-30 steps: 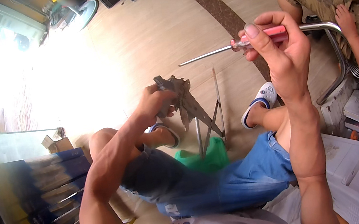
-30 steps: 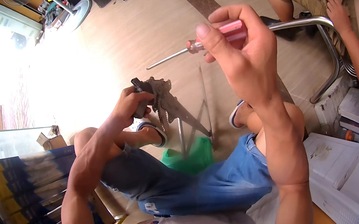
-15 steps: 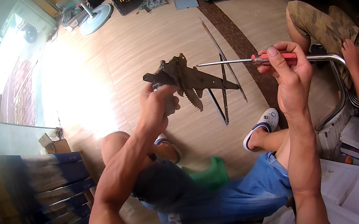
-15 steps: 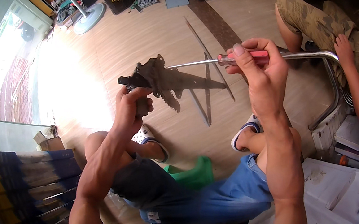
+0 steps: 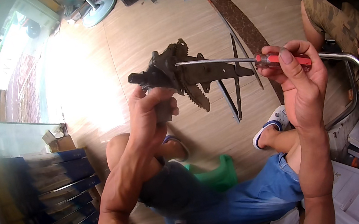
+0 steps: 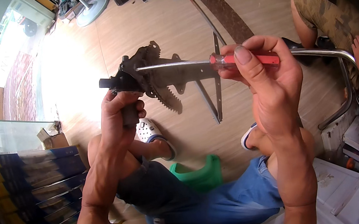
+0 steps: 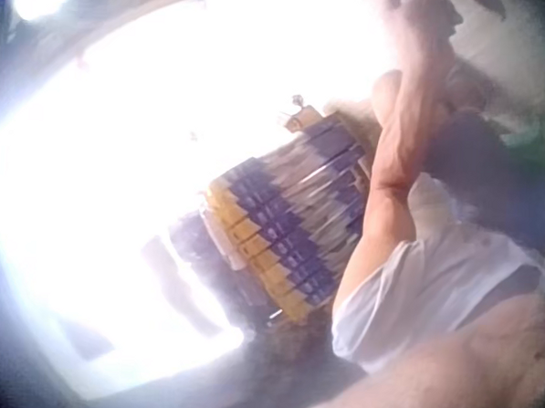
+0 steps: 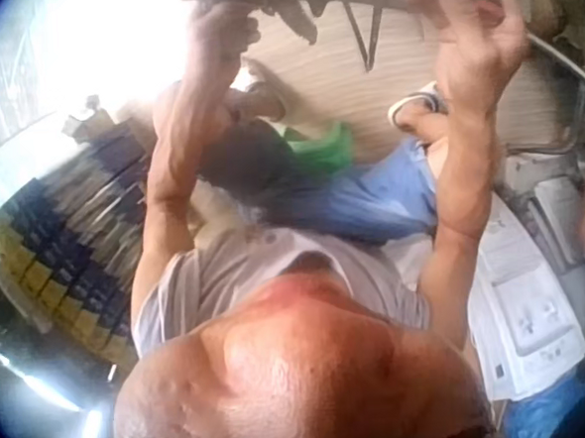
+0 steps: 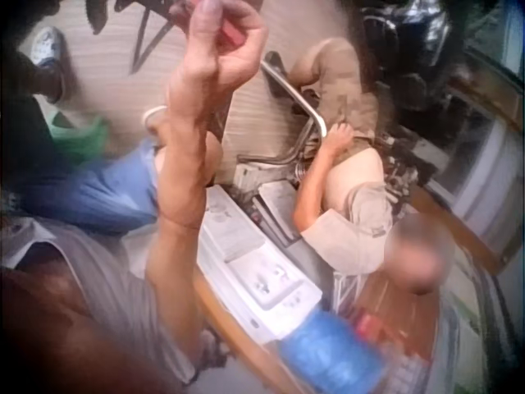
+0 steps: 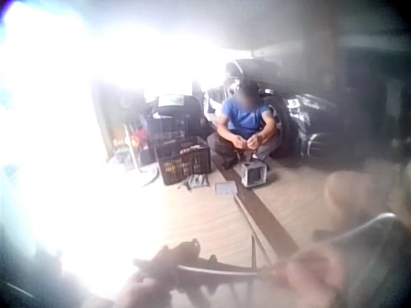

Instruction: The person sits on a small stool and works on a metal mechanical assembly, likely a window regulator. They use a red-handled screwdriver to tighten screws on the mechanism while holding it with their other hand. The person rotates the object to access different parts and continues adjusting the screws throughout the clip.

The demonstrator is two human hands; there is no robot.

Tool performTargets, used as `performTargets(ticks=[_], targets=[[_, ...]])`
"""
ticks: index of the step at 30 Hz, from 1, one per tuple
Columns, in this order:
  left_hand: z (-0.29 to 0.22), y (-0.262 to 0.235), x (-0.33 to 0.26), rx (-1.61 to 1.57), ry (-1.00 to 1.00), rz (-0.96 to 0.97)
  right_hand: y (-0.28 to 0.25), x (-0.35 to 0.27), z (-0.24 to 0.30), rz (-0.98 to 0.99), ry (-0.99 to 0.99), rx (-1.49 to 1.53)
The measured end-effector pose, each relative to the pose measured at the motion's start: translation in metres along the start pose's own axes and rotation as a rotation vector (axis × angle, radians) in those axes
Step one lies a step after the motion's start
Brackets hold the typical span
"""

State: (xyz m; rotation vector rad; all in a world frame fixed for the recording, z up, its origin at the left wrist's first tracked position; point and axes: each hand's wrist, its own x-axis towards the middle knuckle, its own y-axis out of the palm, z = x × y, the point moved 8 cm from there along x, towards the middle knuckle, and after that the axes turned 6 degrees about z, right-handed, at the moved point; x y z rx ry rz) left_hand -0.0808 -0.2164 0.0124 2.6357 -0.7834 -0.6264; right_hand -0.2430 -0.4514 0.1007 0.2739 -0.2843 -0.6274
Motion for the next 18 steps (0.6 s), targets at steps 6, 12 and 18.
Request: performTargets(ticks=[6, 12, 18], targets=[[-0.001, 0.013, 0.000, -0.039, -0.013, 0.038, 0.004, 0.007, -0.013, 0.050, 0.024, -0.061], [0.004, 0.030, 0.000, 0.030, 0.000, 0.108, 0.005, 0.008, -0.012, 0.036, 0.015, -0.053], [-0.003, 0.028, -0.006, 0.022, -0.023, 0.067, 0.000, 0.010, -0.010, 0.049, 0.005, -0.022]])
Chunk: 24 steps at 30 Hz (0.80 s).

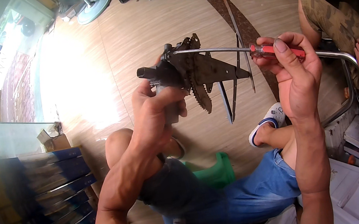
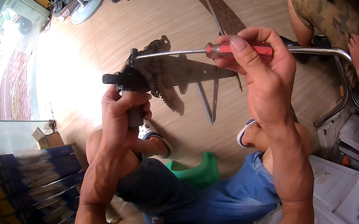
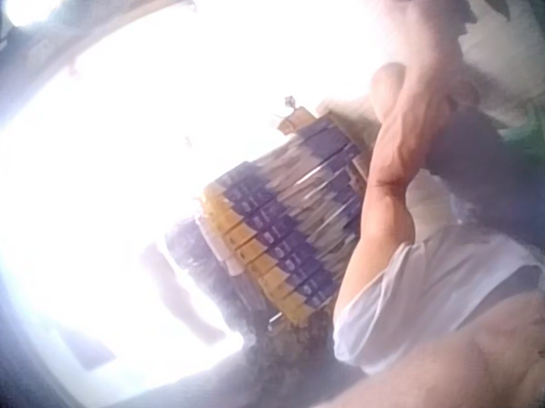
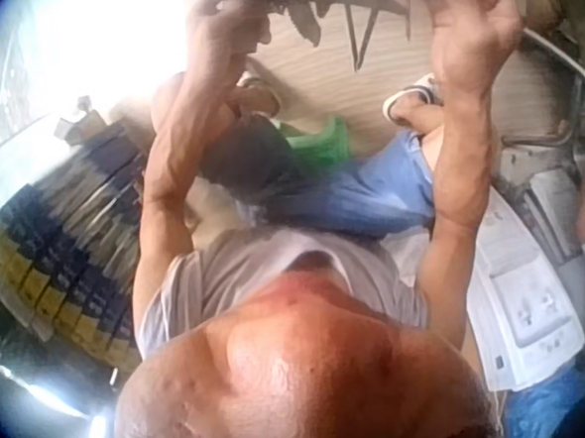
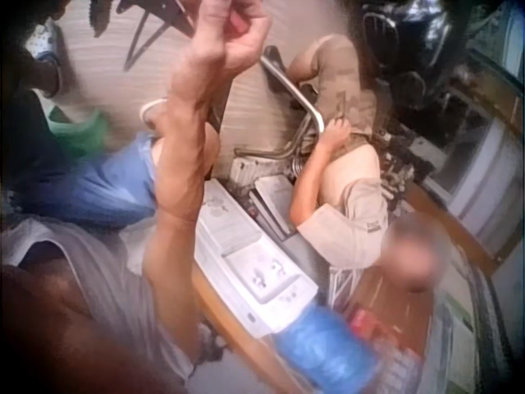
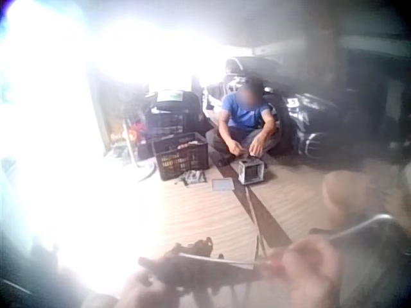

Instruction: The person sits on a small stool and works on a metal mechanical assembly, likely a window regulator. They use a red-handled screwdriver to tighten screws on the mechanism while holding it with their other hand. The person rotates the object to access different parts and continues adjusting the screws throughout the clip.

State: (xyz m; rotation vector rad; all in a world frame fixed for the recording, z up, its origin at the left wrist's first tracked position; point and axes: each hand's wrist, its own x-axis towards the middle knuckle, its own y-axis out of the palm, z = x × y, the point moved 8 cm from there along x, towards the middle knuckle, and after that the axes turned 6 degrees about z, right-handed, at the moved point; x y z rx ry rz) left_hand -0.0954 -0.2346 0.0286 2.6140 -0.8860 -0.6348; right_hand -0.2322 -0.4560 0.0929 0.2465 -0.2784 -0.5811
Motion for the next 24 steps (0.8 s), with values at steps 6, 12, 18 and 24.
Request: performTargets(ticks=[6, 12, 18, 24], targets=[[-0.004, -0.001, -0.003, 0.015, 0.013, 0.024, -0.001, -0.003, 0.002, -0.036, -0.009, 0.036], [-0.011, -0.001, -0.009, 0.008, 0.017, 0.031, 0.004, -0.004, 0.001, -0.027, -0.034, 0.058], [-0.012, 0.001, -0.007, -0.017, 0.010, 0.050, 0.005, -0.004, 0.003, -0.010, -0.041, 0.059], [-0.012, 0.001, -0.007, -0.003, 0.011, 0.061, 0.000, -0.004, 0.004, -0.026, -0.068, 0.066]])
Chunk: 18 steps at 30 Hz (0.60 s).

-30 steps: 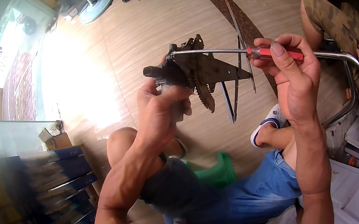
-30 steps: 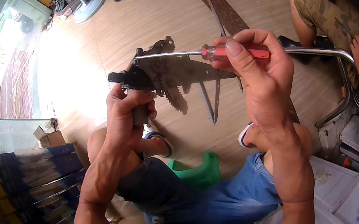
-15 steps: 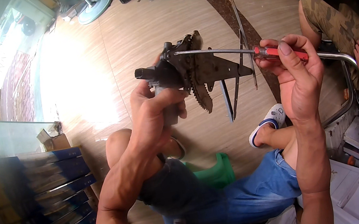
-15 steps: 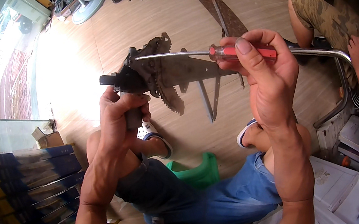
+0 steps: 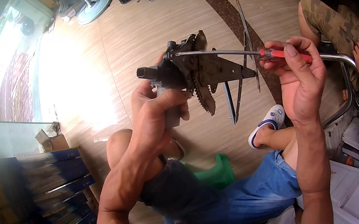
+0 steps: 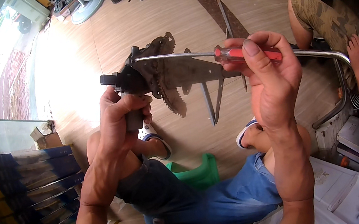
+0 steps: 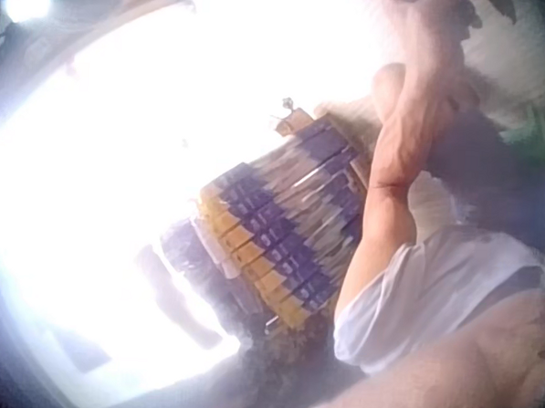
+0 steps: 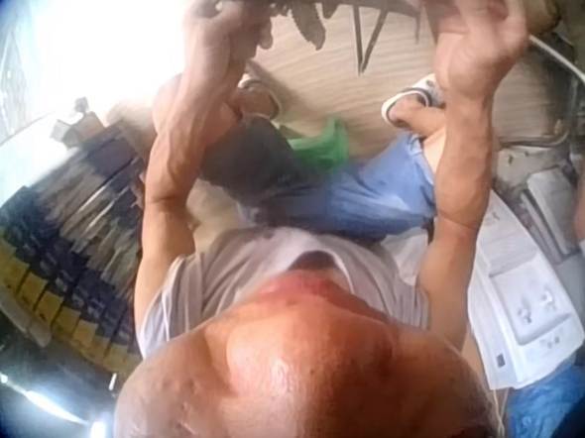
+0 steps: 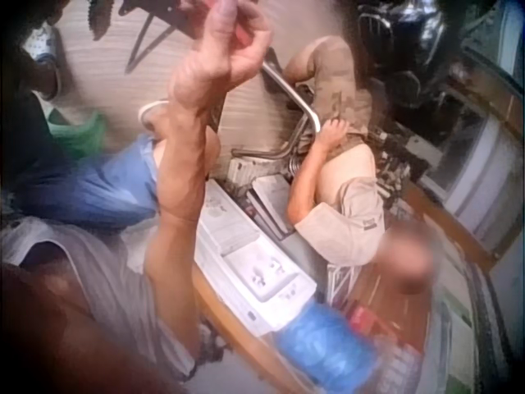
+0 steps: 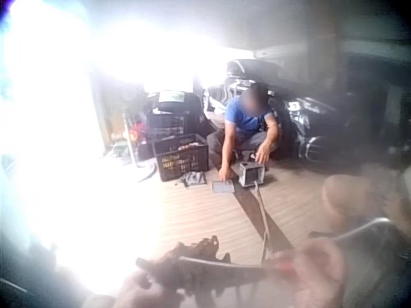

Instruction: The person sits on a small stool and works on a metal mechanical assembly, likely a window regulator. They use a red-handled screwdriver to tighten screws on the mechanism while holding it with their other hand. The person rotates the object to access different parts and continues adjusting the screws throughout the clip.

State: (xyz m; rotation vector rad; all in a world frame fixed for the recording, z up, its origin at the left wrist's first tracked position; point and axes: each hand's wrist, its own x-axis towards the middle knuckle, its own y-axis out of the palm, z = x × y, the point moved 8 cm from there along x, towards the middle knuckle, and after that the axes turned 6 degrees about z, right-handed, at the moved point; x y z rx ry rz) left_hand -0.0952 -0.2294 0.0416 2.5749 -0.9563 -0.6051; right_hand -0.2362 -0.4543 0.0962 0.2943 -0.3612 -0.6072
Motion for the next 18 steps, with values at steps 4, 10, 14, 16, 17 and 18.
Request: performTargets(ticks=[4, 10, 14, 16, 17, 18], targets=[[-0.0007, -0.0002, -0.0004, 0.006, 0.002, 0.000, -0.0038, 0.0001, 0.0011, -0.003, -0.006, -0.015], [-0.0023, 0.0017, -0.0012, 0.003, 0.005, -0.002, -0.0009, -0.0006, -0.0015, 0.048, 0.020, -0.036], [-0.0014, 0.0010, -0.0005, 0.004, 0.000, 0.008, -0.0009, -0.0001, -0.0031, 0.045, 0.025, -0.039], [-0.0021, 0.0026, -0.0010, 0.000, 0.006, 0.007, -0.0015, 0.0002, -0.0038, 0.037, 0.029, -0.040], [-0.0030, 0.0028, -0.0016, -0.003, 0.014, 0.006, -0.0011, 0.0001, -0.0038, 0.042, 0.028, -0.042], [-0.0027, 0.0019, -0.0015, -0.003, 0.014, 0.005, -0.0007, 0.0002, -0.0039, 0.046, 0.027, -0.044]])
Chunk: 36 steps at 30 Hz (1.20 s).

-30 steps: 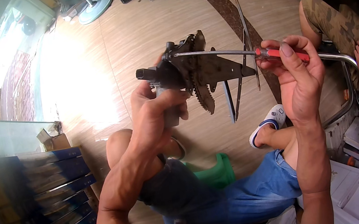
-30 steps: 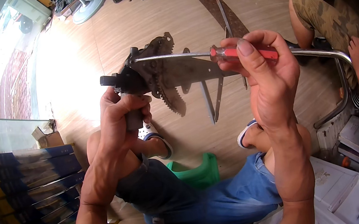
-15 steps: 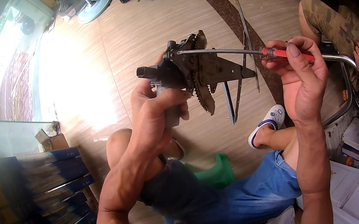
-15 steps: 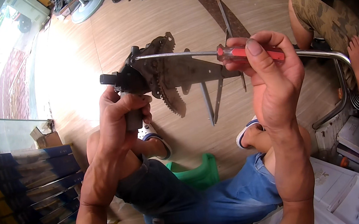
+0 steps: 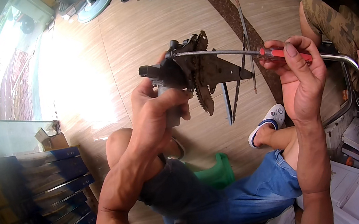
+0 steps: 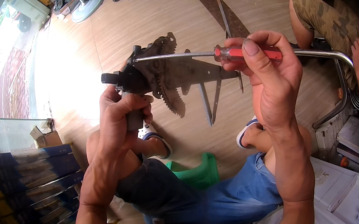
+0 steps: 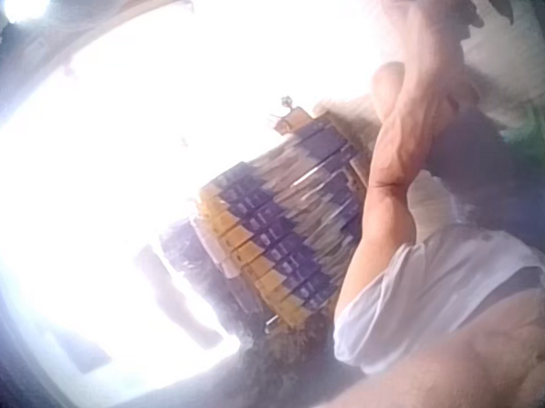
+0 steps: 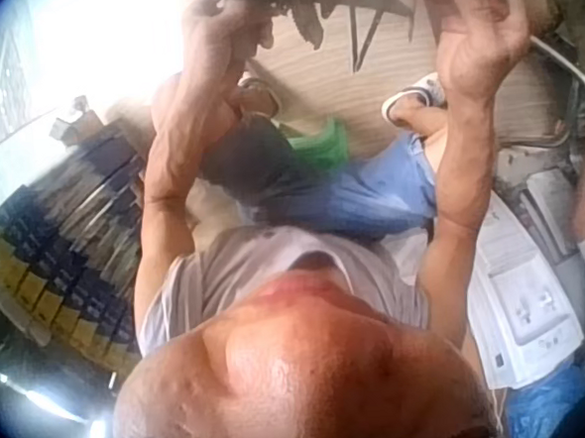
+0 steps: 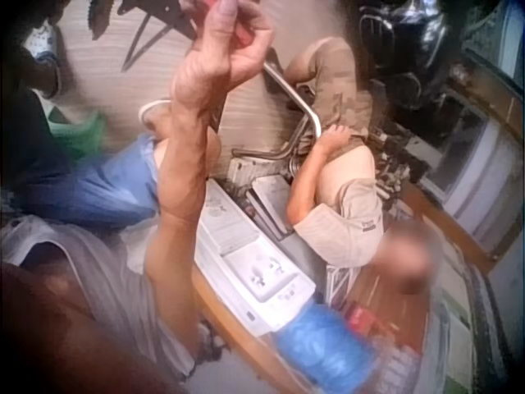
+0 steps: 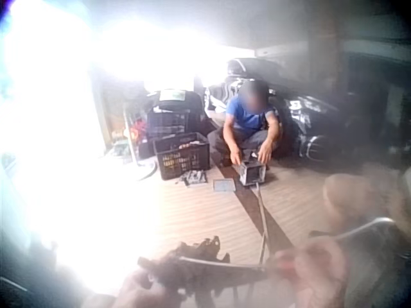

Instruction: The person sits on a small stool and works on a metal mechanical assembly, likely a window regulator. They use a red-handled screwdriver to tighten screws on the mechanism while holding it with their other hand. The person rotates the object to access different parts and continues adjusting the screws throughout the clip.

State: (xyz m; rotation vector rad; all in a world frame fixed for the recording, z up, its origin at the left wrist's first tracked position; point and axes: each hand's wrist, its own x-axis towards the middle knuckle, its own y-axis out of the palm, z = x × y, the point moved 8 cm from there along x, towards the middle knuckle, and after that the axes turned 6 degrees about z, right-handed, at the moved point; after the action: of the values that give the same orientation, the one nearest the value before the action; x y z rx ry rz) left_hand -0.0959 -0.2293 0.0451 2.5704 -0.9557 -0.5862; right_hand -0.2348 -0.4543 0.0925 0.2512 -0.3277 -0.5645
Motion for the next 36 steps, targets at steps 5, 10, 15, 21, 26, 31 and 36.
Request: performTargets(ticks=[5, 10, 15, 21, 26, 31, 36], targets=[[0.002, -0.002, 0.000, 0.007, -0.021, 0.008, 0.000, 0.001, 0.000, -0.010, 0.010, -0.024], [0.005, -0.005, 0.002, 0.068, -0.021, 0.008, 0.003, 0.000, 0.001, -0.061, 0.035, -0.110], [0.010, 0.003, 0.003, 0.169, -0.039, 0.036, 0.033, -0.015, -0.021, 0.111, 0.139, -0.369], [0.018, -0.008, 0.010, 0.186, -0.090, 0.021, 0.011, -0.006, -0.004, -0.020, 0.072, -0.235], [0.014, -0.005, 0.006, 0.075, -0.071, -0.011, -0.021, -0.003, 0.003, -0.159, 0.079, -0.103], [0.010, -0.006, 0.007, 0.070, -0.052, 0.006, -0.020, -0.009, 0.000, -0.140, 0.107, -0.175], [0.010, -0.009, 0.009, 0.087, -0.045, -0.010, -0.019, -0.012, -0.003, -0.133, 0.105, -0.174]])
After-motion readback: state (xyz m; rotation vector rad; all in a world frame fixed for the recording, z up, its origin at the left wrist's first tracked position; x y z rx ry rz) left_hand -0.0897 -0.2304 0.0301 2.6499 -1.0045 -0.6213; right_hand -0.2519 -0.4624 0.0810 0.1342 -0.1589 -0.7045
